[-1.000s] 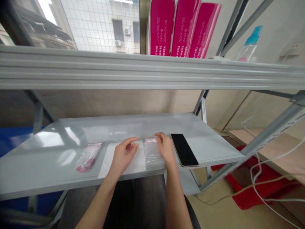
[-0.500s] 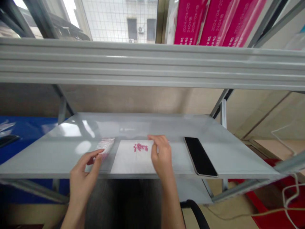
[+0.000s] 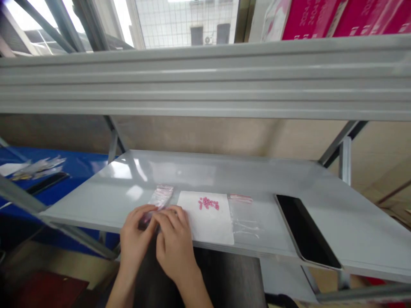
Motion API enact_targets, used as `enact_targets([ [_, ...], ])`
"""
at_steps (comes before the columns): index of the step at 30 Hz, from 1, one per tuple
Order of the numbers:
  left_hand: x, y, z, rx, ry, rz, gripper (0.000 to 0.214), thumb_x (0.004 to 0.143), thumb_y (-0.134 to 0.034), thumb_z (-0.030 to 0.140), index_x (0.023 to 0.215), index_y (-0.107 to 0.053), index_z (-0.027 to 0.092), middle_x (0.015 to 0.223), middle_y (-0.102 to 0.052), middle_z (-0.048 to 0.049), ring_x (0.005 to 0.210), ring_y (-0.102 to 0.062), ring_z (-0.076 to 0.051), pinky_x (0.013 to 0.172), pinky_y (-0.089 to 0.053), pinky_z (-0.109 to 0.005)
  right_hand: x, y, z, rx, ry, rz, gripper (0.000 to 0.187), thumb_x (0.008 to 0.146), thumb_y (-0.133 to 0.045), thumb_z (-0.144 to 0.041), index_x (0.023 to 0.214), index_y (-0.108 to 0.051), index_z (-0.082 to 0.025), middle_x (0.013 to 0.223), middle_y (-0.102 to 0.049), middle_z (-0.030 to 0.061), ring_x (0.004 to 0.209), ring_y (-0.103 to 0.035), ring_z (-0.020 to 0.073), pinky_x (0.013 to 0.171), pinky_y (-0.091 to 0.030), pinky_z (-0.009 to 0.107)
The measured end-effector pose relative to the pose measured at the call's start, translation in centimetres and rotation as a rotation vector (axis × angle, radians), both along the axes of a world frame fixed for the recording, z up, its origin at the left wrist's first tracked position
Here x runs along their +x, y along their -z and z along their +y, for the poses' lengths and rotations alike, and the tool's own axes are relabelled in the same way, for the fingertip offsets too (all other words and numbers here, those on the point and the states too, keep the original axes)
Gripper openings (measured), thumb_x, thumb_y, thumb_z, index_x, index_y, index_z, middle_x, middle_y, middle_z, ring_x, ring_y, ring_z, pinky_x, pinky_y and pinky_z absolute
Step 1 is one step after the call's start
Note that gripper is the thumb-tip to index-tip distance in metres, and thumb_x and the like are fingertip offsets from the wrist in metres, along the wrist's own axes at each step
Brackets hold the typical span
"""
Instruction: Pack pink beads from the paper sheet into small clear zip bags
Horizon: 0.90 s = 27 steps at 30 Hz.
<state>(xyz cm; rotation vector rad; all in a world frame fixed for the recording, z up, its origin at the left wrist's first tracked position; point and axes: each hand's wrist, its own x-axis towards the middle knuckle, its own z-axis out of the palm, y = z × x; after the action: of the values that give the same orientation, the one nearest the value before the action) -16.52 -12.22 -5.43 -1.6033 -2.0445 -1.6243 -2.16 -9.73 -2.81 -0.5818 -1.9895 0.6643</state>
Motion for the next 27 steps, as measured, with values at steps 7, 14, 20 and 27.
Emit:
enact_targets([
  [7, 1.5, -1.9, -1.3, 0.186, 0.003, -0.087, 0.009, 0.093, -0.065, 0.025, 0.097, -0.073, 0.024, 0.104, -0.069, -0.004, 0.102, -0.064, -0.021, 0.091, -0.05, -0.037, 1.4, -0.7, -1.2, -0.78, -0.127, 0.416, 0.029, 0.094, -0.06, -0.041, 0.1, -0.073, -0.015, 0.086, -0.072, 0.0087, 0.074, -0.066, 0.0193, 0.064, -0.057, 0.031],
  [14, 4.7, -2.8, -2.7, 0.321, 0.336, 0.04, 0.027, 0.088, -0.064, 0.001, 0.098, -0.073, 0.024, 0.106, -0.063, -0.0036, 0.106, -0.059, -0.02, 0.094, -0.047, -0.037, 3.9, -1.0, 0.6, -1.178, -0.235, 0.683, 0.059, 0.075, -0.069, -0.071, 0.074, -0.07, -0.012, 0.064, -0.069, 0.0073, 0.049, -0.061, 0.0147, 0.04, -0.045, 0.021],
  [20, 4.7, -3.1, -2.7, 0.385, 0.454, 0.145, 0.033, 0.084, -0.065, -0.006, 0.096, -0.076, 0.022, 0.103, -0.064, -0.0045, 0.103, -0.057, -0.022, 0.091, -0.048, -0.039, 6.9, -1.7, 0.8, -1.129, -0.129, 0.56, 0.043, 0.072, -0.08, -0.05, 0.061, -0.055, -0.016, 0.053, -0.062, -0.0002, 0.039, -0.051, 0.0069, 0.038, -0.035, 0.015],
  [27, 4.1, -3.2, -2.8, 0.408, 0.607, 0.123, 0.037, 0.084, -0.062, -0.008, 0.096, -0.078, 0.023, 0.103, -0.064, -0.0053, 0.103, -0.057, -0.023, 0.087, -0.049, -0.041, 8.1, -1.1, 1.0, -1.179, -0.352, 0.472, 0.023, 0.071, -0.073, -0.034, 0.069, -0.062, -0.015, 0.05, -0.06, -0.0018, 0.036, -0.044, 0.0051, 0.036, -0.031, 0.014],
])
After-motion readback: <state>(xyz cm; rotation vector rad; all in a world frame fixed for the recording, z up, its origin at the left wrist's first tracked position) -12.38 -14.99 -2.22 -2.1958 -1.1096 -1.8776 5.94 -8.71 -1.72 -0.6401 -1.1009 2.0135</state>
